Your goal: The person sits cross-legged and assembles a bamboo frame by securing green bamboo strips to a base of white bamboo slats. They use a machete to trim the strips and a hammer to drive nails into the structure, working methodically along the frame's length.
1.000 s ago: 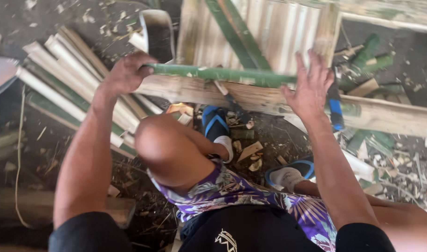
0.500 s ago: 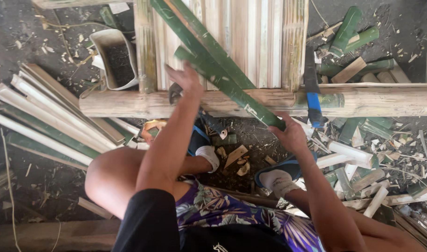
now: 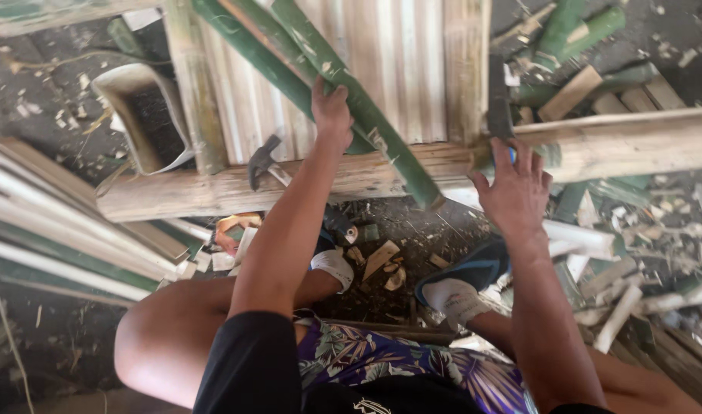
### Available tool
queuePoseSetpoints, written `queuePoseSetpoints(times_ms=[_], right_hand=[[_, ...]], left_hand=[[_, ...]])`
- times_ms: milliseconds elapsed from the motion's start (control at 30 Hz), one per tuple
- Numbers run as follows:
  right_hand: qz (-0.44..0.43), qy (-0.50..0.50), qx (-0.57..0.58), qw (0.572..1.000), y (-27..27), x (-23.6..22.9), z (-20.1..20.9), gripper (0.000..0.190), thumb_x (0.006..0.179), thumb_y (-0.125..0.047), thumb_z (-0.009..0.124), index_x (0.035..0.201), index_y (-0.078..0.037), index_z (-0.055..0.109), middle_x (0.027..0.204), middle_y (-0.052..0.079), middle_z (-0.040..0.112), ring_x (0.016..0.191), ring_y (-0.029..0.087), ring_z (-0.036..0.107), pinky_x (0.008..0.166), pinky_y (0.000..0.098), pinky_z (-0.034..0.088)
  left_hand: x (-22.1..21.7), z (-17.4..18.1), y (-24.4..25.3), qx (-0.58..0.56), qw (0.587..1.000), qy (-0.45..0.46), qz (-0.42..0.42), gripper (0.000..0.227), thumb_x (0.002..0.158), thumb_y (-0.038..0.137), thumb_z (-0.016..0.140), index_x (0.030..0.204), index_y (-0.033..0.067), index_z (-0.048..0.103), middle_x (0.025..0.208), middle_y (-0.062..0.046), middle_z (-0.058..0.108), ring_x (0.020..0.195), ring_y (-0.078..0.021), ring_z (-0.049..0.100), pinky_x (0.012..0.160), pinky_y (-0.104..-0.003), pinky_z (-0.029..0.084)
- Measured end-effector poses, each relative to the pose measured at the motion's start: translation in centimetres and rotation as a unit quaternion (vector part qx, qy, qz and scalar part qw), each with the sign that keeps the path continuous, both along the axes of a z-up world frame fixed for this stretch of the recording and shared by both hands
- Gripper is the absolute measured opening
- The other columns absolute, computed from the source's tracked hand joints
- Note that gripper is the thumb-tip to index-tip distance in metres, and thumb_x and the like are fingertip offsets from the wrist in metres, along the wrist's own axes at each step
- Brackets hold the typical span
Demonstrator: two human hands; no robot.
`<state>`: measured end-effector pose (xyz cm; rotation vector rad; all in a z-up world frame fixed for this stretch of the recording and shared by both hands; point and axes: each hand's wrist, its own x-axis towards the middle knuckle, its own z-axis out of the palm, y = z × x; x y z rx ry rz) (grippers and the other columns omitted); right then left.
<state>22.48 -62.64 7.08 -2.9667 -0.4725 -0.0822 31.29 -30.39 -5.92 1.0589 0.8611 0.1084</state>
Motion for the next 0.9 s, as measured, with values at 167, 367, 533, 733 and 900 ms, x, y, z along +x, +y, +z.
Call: queuePoseSetpoints(times_ms=[167,367,533,733,900], right_hand=[[-0.130,0.120,0.054,0.983,-7.1,-2.6,-4.6,0.078,0.091,-0.016,0.075,0.158,0.004,0.041,0.108,0.022,0.067,0.095,0.042,0.065,0.082,0.0535,0.053],[-0.224,0.113,0.637,0.729,-8.4,-10.0,-5.8,0.053,0.099,-0.006,0.066,0.146,0.003,0.044,0.106,0.008,0.065,0.090,0.013,0.068,0.077,0.0295,0.058],[-0.331,0.120,0.548,0.759,-6.9,-10.8,-2.1,0.025,0.112,-0.020,0.056,0.118,0.002,0.046,0.074,0.010,0.059,0.055,0.017,0.060,0.049,0.0317,0.048],[-0.183,-0.087,0.417,0.886,-4.8,-11.1,5.2,0.027,0.115,-0.013,0.047,0.135,0.003,0.039,0.092,0.010,0.069,0.075,0.017,0.070,0.064,0.0328,0.058],[-0.178,-0.064,0.367,0.911,-5.5,-9.3,2.4,0.031,0.110,-0.012,0.054,0.133,0.003,0.039,0.085,0.016,0.070,0.066,0.022,0.072,0.053,0.0320,0.058]], left_hand=[[-7.1,0.0,-8.4,0.251,0.924,-0.148,-0.249,0.067,0.117,0.031,0.059,0.158,-0.0112,0.027,0.143,-0.027,0.054,0.127,-0.0303,0.056,0.106,-0.045,0.048],[-16.1,6.1,-14.8,0.184,0.814,-0.099,-0.542,0.072,0.099,0.050,0.032,0.151,0.0010,0.044,0.104,-0.025,0.074,0.087,-0.0447,0.073,0.084,-0.053,0.057],[-18.1,3.9,-15.6,0.237,0.750,-0.108,-0.608,0.071,0.110,0.054,0.032,0.154,-0.0009,0.041,0.118,-0.031,0.066,0.107,-0.0497,0.064,0.088,-0.056,0.050],[-19.4,4.7,-15.2,0.216,0.756,-0.077,-0.613,0.073,0.105,0.054,0.032,0.153,-0.0014,0.038,0.106,-0.033,0.069,0.102,-0.0487,0.069,0.087,-0.055,0.052],[-18.7,6.8,-15.6,0.257,0.737,-0.067,-0.621,0.066,0.108,0.047,0.032,0.151,-0.0021,0.038,0.100,-0.032,0.070,0.097,-0.0485,0.069,0.084,-0.056,0.052]])
